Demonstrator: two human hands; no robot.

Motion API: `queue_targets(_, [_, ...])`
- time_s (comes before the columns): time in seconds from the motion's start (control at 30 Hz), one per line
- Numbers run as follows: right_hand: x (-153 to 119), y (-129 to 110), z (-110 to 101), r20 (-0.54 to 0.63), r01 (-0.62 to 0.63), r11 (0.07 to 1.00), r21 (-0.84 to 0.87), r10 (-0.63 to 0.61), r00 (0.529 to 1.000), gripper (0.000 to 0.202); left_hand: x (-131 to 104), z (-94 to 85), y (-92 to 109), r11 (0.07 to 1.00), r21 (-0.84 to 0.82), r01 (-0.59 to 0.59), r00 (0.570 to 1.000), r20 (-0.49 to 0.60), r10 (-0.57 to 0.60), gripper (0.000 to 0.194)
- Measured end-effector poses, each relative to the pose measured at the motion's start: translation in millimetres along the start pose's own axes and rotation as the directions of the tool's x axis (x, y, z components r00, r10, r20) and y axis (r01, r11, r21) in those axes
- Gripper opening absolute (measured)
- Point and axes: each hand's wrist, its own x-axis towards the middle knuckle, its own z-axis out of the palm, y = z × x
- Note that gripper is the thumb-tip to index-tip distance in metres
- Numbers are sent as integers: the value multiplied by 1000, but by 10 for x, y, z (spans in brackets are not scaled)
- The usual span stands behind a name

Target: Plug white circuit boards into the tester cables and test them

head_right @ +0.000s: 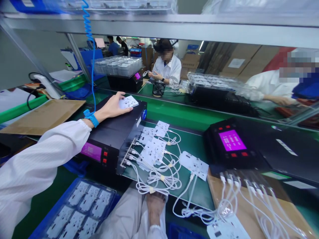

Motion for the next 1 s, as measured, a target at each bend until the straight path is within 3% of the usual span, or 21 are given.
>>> queue_targets(0.33, [23, -27, 14, 34, -57, 996, 72, 55, 998, 55, -5, -22, 29, 999, 11, 31, 1000, 0, -31, 96])
queue_targets(0.53, [43, 27, 98, 55, -51, 993, 108, 46, 997, 57, -5, 11, -8, 1000, 4, -17, 1000, -3, 17, 94])
queue_targets(0.73, [56, 66, 138, 55, -49, 991, 123, 42, 998, 62, 63, 48, -115, 997, -39, 60, 980, -185, -67, 66])
queue_targets(0.83, [50, 63, 157, 44, -52, 991, 120, 47, 998, 59, 90, 22, -156, 993, -80, 90, 971, -213, -105, 55])
queue_targets(1.0, [55, 56, 166, 26, -48, 991, 123, 45, 999, 56, 88, -13, -163, 992, -115, 50, 971, -225, -75, 50])
